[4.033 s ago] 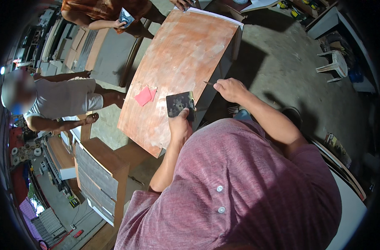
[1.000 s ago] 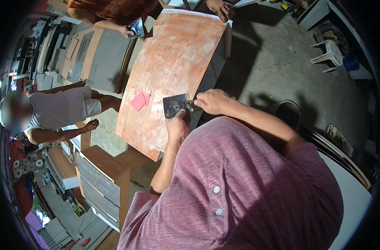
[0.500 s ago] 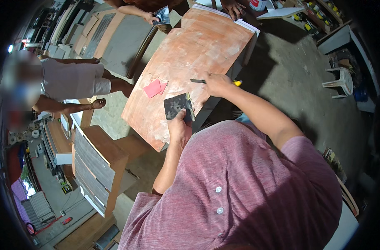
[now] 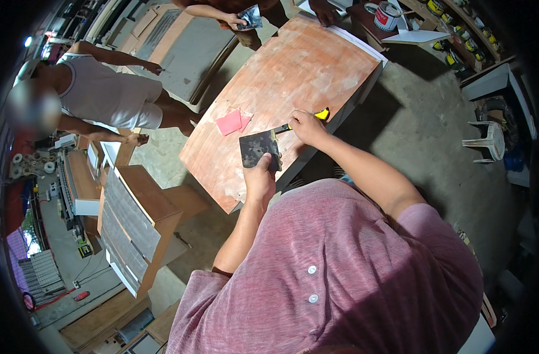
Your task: The person opens a can of white paint and stirs the contents with a stick. They then retrieve a putty knife and a utility knife, using the utility knife to scrape the edge of the putty knife blade.
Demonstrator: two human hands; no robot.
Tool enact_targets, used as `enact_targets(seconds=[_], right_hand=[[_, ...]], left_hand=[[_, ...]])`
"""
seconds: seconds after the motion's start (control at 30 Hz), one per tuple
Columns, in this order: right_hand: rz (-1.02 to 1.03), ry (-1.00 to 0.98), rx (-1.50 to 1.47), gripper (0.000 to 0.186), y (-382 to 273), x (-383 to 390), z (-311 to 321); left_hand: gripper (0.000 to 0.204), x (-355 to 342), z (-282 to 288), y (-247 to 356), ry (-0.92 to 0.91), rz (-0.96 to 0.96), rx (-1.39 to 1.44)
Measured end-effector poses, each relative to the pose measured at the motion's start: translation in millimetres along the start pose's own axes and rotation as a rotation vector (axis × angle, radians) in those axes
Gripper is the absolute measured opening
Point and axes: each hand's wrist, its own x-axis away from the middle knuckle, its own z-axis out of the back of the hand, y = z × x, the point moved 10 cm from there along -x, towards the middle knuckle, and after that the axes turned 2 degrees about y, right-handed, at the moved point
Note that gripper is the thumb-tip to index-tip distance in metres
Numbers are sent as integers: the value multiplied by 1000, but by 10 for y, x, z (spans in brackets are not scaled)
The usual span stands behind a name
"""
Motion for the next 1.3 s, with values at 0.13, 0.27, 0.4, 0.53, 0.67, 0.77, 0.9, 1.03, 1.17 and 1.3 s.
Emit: enact_targets(seconds=[0.13, 0.27, 0.4, 0.53, 0.67, 0.77, 0.9, 1.03, 1.17, 1.3], right_hand=[[-98, -142, -332, 27, -469, 264, 143], [-298, -147, -617, 15, -85, 293, 168], [-509, -184, -799, 17, 7, 429, 391], [-566, -222, -761, 17, 147, 485, 601], [-469, -226, -435, 17, 184, 480, 954], [-411, -250, -374, 15, 233, 493, 1112], [-347, -290, -376, 12, 409, 516, 1215], [-265, -197, -282, 12, 322, 551, 1435], [-202, -139, -147, 14, 308, 539, 1526], [-162, -128, -92, 17, 217, 571, 1606]], left_hand=[[26, -90, -223, -131, -114, -65, -224], [7, -14, -605, -82, -129, -185, -481], [10, 12, -833, -189, -177, -262, -681], [8, -8, -1022, -335, -229, -312, -812], [8, 112, -1262, -371, -225, -392, -889], [12, 176, -1396, -437, -215, -390, -928], [18, 273, -1547, -543, -226, -376, -942], [26, 369, -1681, -582, -229, -451, -1015], [34, 517, -1887, -501, -290, -674, -1103], [36, 528, -1884, -544, -292, -604, -1163]])
